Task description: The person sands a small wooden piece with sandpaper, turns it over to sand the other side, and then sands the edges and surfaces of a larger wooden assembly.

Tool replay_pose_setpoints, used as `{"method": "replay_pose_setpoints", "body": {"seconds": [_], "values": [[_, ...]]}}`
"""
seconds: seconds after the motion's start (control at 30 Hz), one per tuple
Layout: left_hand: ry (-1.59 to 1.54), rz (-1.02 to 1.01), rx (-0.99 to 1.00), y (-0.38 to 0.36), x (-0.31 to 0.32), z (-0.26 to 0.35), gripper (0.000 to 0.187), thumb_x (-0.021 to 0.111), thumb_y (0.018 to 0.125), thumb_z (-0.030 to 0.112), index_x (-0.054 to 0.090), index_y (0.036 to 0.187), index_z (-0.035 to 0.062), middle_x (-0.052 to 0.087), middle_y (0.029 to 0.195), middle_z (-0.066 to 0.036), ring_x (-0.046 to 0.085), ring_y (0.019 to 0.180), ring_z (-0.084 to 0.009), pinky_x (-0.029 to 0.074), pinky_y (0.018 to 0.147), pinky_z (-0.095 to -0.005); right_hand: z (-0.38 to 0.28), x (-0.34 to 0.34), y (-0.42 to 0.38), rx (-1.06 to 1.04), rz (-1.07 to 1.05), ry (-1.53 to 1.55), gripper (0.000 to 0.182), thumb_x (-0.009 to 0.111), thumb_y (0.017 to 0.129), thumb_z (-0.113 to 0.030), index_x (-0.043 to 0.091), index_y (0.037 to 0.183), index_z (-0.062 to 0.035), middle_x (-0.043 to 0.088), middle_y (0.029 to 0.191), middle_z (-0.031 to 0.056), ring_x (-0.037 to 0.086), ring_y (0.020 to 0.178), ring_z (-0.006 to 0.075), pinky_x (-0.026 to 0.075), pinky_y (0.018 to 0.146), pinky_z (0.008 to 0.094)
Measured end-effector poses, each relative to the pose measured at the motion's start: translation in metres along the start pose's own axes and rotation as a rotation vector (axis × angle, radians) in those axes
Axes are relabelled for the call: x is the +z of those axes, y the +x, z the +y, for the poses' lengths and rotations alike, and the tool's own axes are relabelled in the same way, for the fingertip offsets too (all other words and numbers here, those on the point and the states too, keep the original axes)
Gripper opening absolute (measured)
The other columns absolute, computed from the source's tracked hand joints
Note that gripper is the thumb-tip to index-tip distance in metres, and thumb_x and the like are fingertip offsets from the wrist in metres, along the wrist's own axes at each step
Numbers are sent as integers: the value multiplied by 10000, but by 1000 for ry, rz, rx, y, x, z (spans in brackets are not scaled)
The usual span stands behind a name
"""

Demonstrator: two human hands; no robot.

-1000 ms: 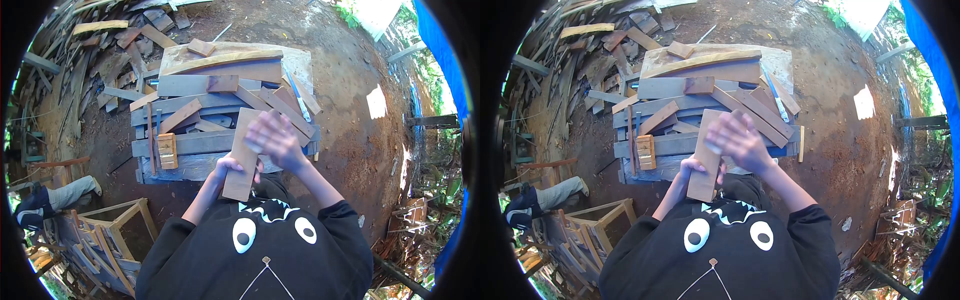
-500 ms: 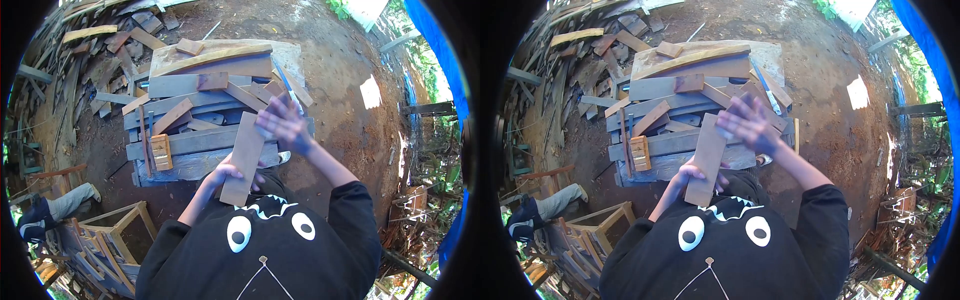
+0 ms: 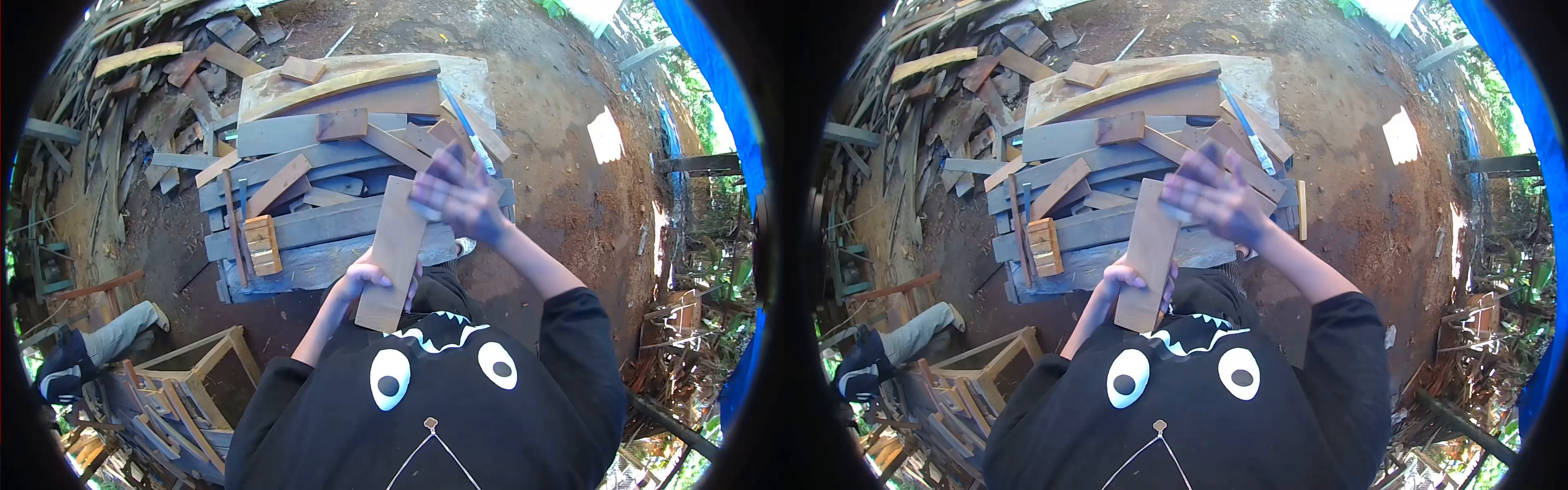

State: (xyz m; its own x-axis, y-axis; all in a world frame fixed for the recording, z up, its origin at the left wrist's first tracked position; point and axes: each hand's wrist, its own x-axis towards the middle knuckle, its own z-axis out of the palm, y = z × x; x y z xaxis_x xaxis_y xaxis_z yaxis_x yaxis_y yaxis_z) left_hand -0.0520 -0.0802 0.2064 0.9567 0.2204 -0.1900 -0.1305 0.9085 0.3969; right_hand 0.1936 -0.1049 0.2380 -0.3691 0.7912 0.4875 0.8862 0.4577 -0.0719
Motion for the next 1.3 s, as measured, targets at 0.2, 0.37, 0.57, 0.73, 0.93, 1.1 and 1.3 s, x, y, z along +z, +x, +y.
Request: {"method": "replay_pose_setpoints", "body": {"seconds": [0.2, 0.37, 0.57, 0.73, 0.93, 1.1, 1.3], "values": [[30, 5, -39, -2, -6, 0, 755, 624, 568, 124, 329, 1248, -16, 534, 975, -226, 610, 747, -336, 561, 598, -466, -24, 1, -6, -176, -27, 144, 371, 577, 848, -216, 603, 1204, -319, 546, 1310, -72, 427, 1302, 183, 110, 1120, 511], [-30, 31, 37, -3, -1, -1, 750, 638, 580, 133, 320, 1242, -20, 528, 987, -230, 612, 736, -335, 559, 588, -470, -33, 3, -2, -211, -17, 259, 319, 604, 837, -181, 662, 1141, -261, 611, 1230, -48, 452, 1287, 212, 93, 1117, 510], [-65, 2, 61, -2, -3, -4, 716, 641, 580, 139, 358, 1213, -38, 527, 965, -230, 614, 726, -333, 559, 574, -467, -4, 6, 10, -99, -37, 92, 368, 545, 851, -160, 621, 1189, -282, 542, 1315, -74, 406, 1319, 184, 62, 1137, 513], [-24, 63, 34, -7, -11, -3, 711, 642, 576, 137, 362, 1202, -50, 525, 960, -218, 613, 722, -331, 561, 572, -471, -26, 12, -1, -248, -48, 193, 383, 518, 849, -123, 635, 1179, -278, 587, 1266, -46, 435, 1301, 210, 35, 1136, 521], [-34, 76, 101, -9, 5, 0, 705, 617, 593, 121, 352, 1229, -25, 538, 998, -246, 625, 757, -340, 569, 617, -474, -34, 2, 11, -258, -92, 304, 301, 561, 863, -195, 645, 1142, -270, 574, 1278, -65, 441, 1294, 191, 67, 1137, 515], [56, 81, 69, -2, 6, 0, 742, 603, 554, 133, 366, 1237, -32, 558, 906, -258, 630, 746, -364, 567, 622, -506, -4, 8, 22, -154, -33, 172, 337, 516, 887, -111, 639, 1157, -271, 575, 1279, -52, 441, 1292, 183, 72, 1143, 490], [202, 234, 192, -10, 17, 0, 645, 592, 562, 140, 415, 1147, -66, 570, 836, -224, 634, 719, -349, 574, 654, -477, -34, -5, 14, -255, -183, 434, 380, 527, 856, -82, 636, 1167, -272, 568, 1291, -51, 432, 1301, 190, 59, 1143, 502]]}}
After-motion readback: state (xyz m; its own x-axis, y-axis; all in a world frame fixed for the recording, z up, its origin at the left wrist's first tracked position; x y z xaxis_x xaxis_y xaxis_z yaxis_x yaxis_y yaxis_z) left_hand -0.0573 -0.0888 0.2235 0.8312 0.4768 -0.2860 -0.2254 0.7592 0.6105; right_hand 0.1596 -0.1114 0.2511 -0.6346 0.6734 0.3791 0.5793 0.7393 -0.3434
